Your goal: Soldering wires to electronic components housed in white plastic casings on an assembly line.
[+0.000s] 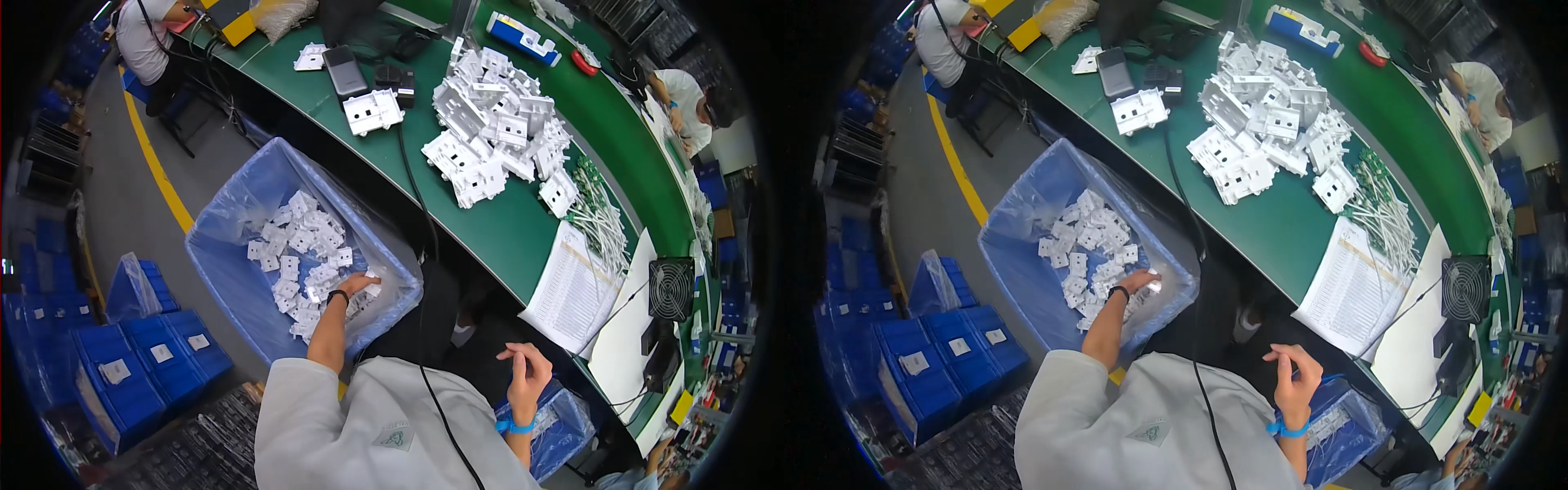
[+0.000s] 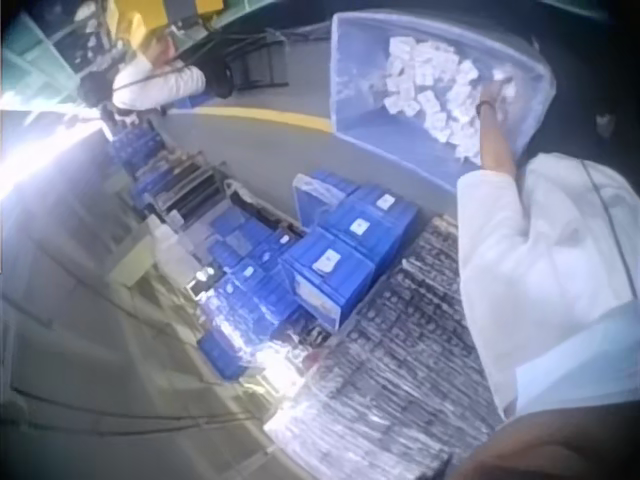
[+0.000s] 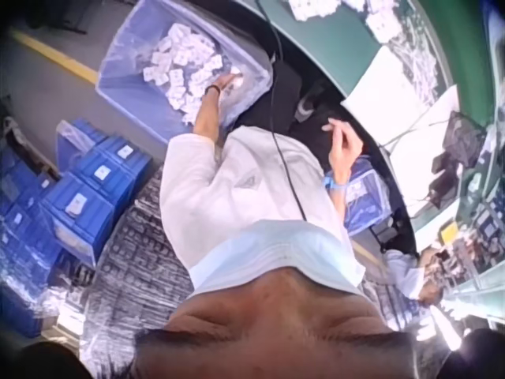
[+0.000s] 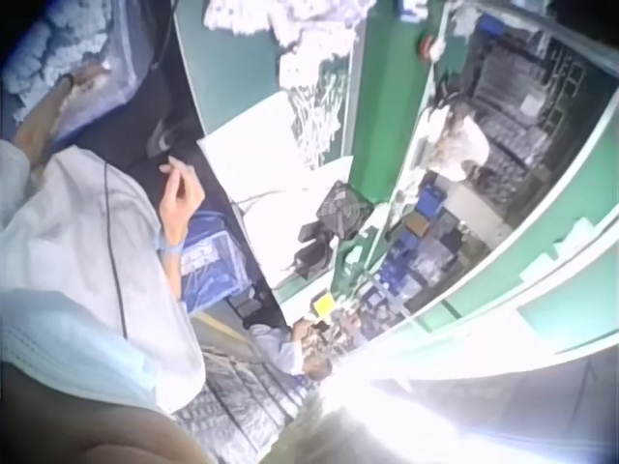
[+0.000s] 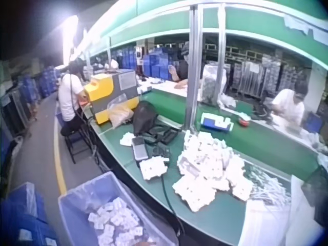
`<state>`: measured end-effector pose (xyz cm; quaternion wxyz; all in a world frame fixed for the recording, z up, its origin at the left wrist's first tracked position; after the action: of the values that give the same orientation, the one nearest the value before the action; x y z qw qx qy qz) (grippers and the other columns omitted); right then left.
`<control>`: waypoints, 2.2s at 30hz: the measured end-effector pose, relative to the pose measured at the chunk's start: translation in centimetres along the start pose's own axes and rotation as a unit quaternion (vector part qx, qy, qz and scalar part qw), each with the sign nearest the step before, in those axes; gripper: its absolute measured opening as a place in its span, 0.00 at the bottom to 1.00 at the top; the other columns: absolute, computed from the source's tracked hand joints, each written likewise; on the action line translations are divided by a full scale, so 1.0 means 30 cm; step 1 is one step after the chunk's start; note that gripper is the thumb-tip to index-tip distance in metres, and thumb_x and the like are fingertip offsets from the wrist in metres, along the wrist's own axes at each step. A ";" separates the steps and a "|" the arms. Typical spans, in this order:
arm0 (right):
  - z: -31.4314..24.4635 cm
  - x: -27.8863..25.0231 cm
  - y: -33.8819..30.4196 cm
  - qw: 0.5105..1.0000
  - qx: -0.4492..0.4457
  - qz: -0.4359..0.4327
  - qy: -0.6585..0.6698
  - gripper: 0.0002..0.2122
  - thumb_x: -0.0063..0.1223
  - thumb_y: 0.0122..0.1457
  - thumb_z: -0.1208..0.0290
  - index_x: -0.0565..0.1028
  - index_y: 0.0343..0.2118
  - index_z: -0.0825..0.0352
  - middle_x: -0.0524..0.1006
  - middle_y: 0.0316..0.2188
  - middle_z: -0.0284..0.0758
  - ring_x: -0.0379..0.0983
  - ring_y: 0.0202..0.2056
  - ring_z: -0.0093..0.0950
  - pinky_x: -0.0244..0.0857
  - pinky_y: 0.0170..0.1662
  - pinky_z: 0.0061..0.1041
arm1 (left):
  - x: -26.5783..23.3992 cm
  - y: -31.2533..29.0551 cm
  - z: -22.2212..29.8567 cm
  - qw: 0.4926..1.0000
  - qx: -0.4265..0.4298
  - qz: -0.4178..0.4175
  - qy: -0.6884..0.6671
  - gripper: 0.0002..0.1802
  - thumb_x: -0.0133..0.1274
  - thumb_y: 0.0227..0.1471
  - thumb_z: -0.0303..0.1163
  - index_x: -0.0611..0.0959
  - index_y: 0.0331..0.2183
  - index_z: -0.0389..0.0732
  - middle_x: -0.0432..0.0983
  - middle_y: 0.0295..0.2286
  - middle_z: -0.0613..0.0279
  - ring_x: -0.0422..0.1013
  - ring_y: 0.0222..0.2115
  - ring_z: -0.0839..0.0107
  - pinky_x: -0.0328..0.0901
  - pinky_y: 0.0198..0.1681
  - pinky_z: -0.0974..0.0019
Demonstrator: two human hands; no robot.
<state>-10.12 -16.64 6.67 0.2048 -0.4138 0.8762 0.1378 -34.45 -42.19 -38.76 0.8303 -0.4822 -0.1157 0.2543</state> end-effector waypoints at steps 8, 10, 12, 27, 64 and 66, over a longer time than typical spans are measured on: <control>0.023 0.006 0.045 1.000 0.020 0.002 0.012 0.08 0.47 0.64 0.77 0.79 0.36 0.75 0.79 0.23 0.38 0.74 0.26 0.24 0.61 0.30 0.20 | -0.048 0.103 -0.110 0.998 0.009 -0.007 -0.056 0.34 0.54 0.51 0.49 0.75 0.56 0.41 0.74 0.51 0.60 0.68 0.52 0.65 0.62 0.53 0.59; 0.029 0.011 0.067 0.999 0.025 0.009 0.038 0.09 0.47 0.64 0.77 0.79 0.36 0.75 0.79 0.23 0.38 0.74 0.26 0.24 0.62 0.30 0.20 | -0.001 0.122 -0.085 0.993 0.020 -0.006 -0.116 0.31 0.53 0.53 0.48 0.77 0.55 0.43 0.74 0.50 0.61 0.68 0.50 0.66 0.63 0.51 0.61; 0.018 0.031 0.091 0.995 0.031 0.012 0.091 0.09 0.47 0.64 0.78 0.79 0.35 0.76 0.79 0.23 0.38 0.74 0.26 0.24 0.63 0.30 0.20 | 0.029 0.111 -0.047 0.993 0.026 -0.014 -0.112 0.30 0.53 0.54 0.48 0.76 0.55 0.43 0.74 0.50 0.61 0.68 0.50 0.65 0.63 0.51 0.60; -0.086 0.131 0.154 0.993 -0.067 -0.072 0.069 0.06 0.50 0.59 0.80 0.80 0.34 0.73 0.81 0.23 0.40 0.77 0.26 0.29 0.67 0.31 0.22 | -0.148 -0.094 -0.131 0.929 0.118 0.188 -0.297 0.29 0.65 0.48 0.37 0.78 0.50 0.34 0.79 0.43 0.54 0.76 0.42 0.64 0.69 0.46 0.61; 0.056 -0.025 0.189 0.992 0.008 0.004 0.126 0.06 0.51 0.61 0.80 0.81 0.36 0.71 0.82 0.26 0.38 0.80 0.28 0.29 0.71 0.34 0.25 | -0.117 -0.582 2.320 0.824 0.393 0.224 0.340 0.43 0.71 0.31 0.59 0.84 0.33 0.23 0.83 0.31 0.43 0.80 0.30 0.54 0.72 0.35 0.61; 0.044 -0.016 0.200 0.992 -0.005 -0.012 0.125 0.06 0.51 0.61 0.80 0.81 0.36 0.71 0.82 0.26 0.38 0.79 0.28 0.29 0.71 0.34 0.25 | -0.137 -0.611 2.301 0.812 0.392 0.265 0.341 0.45 0.70 0.31 0.61 0.84 0.33 0.23 0.83 0.32 0.42 0.80 0.32 0.53 0.72 0.37 0.59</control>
<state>-14.21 -12.06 6.18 0.0936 -0.4388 0.8895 0.0867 -62.41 -0.61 12.28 0.8355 -0.1832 0.4167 0.3078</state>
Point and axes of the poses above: each hand's wrist, its own y-axis towards the middle knuckle, its own x-axis out of the palm, z = x × y, the point moved 7 cm from there along y, towards the middle knuckle
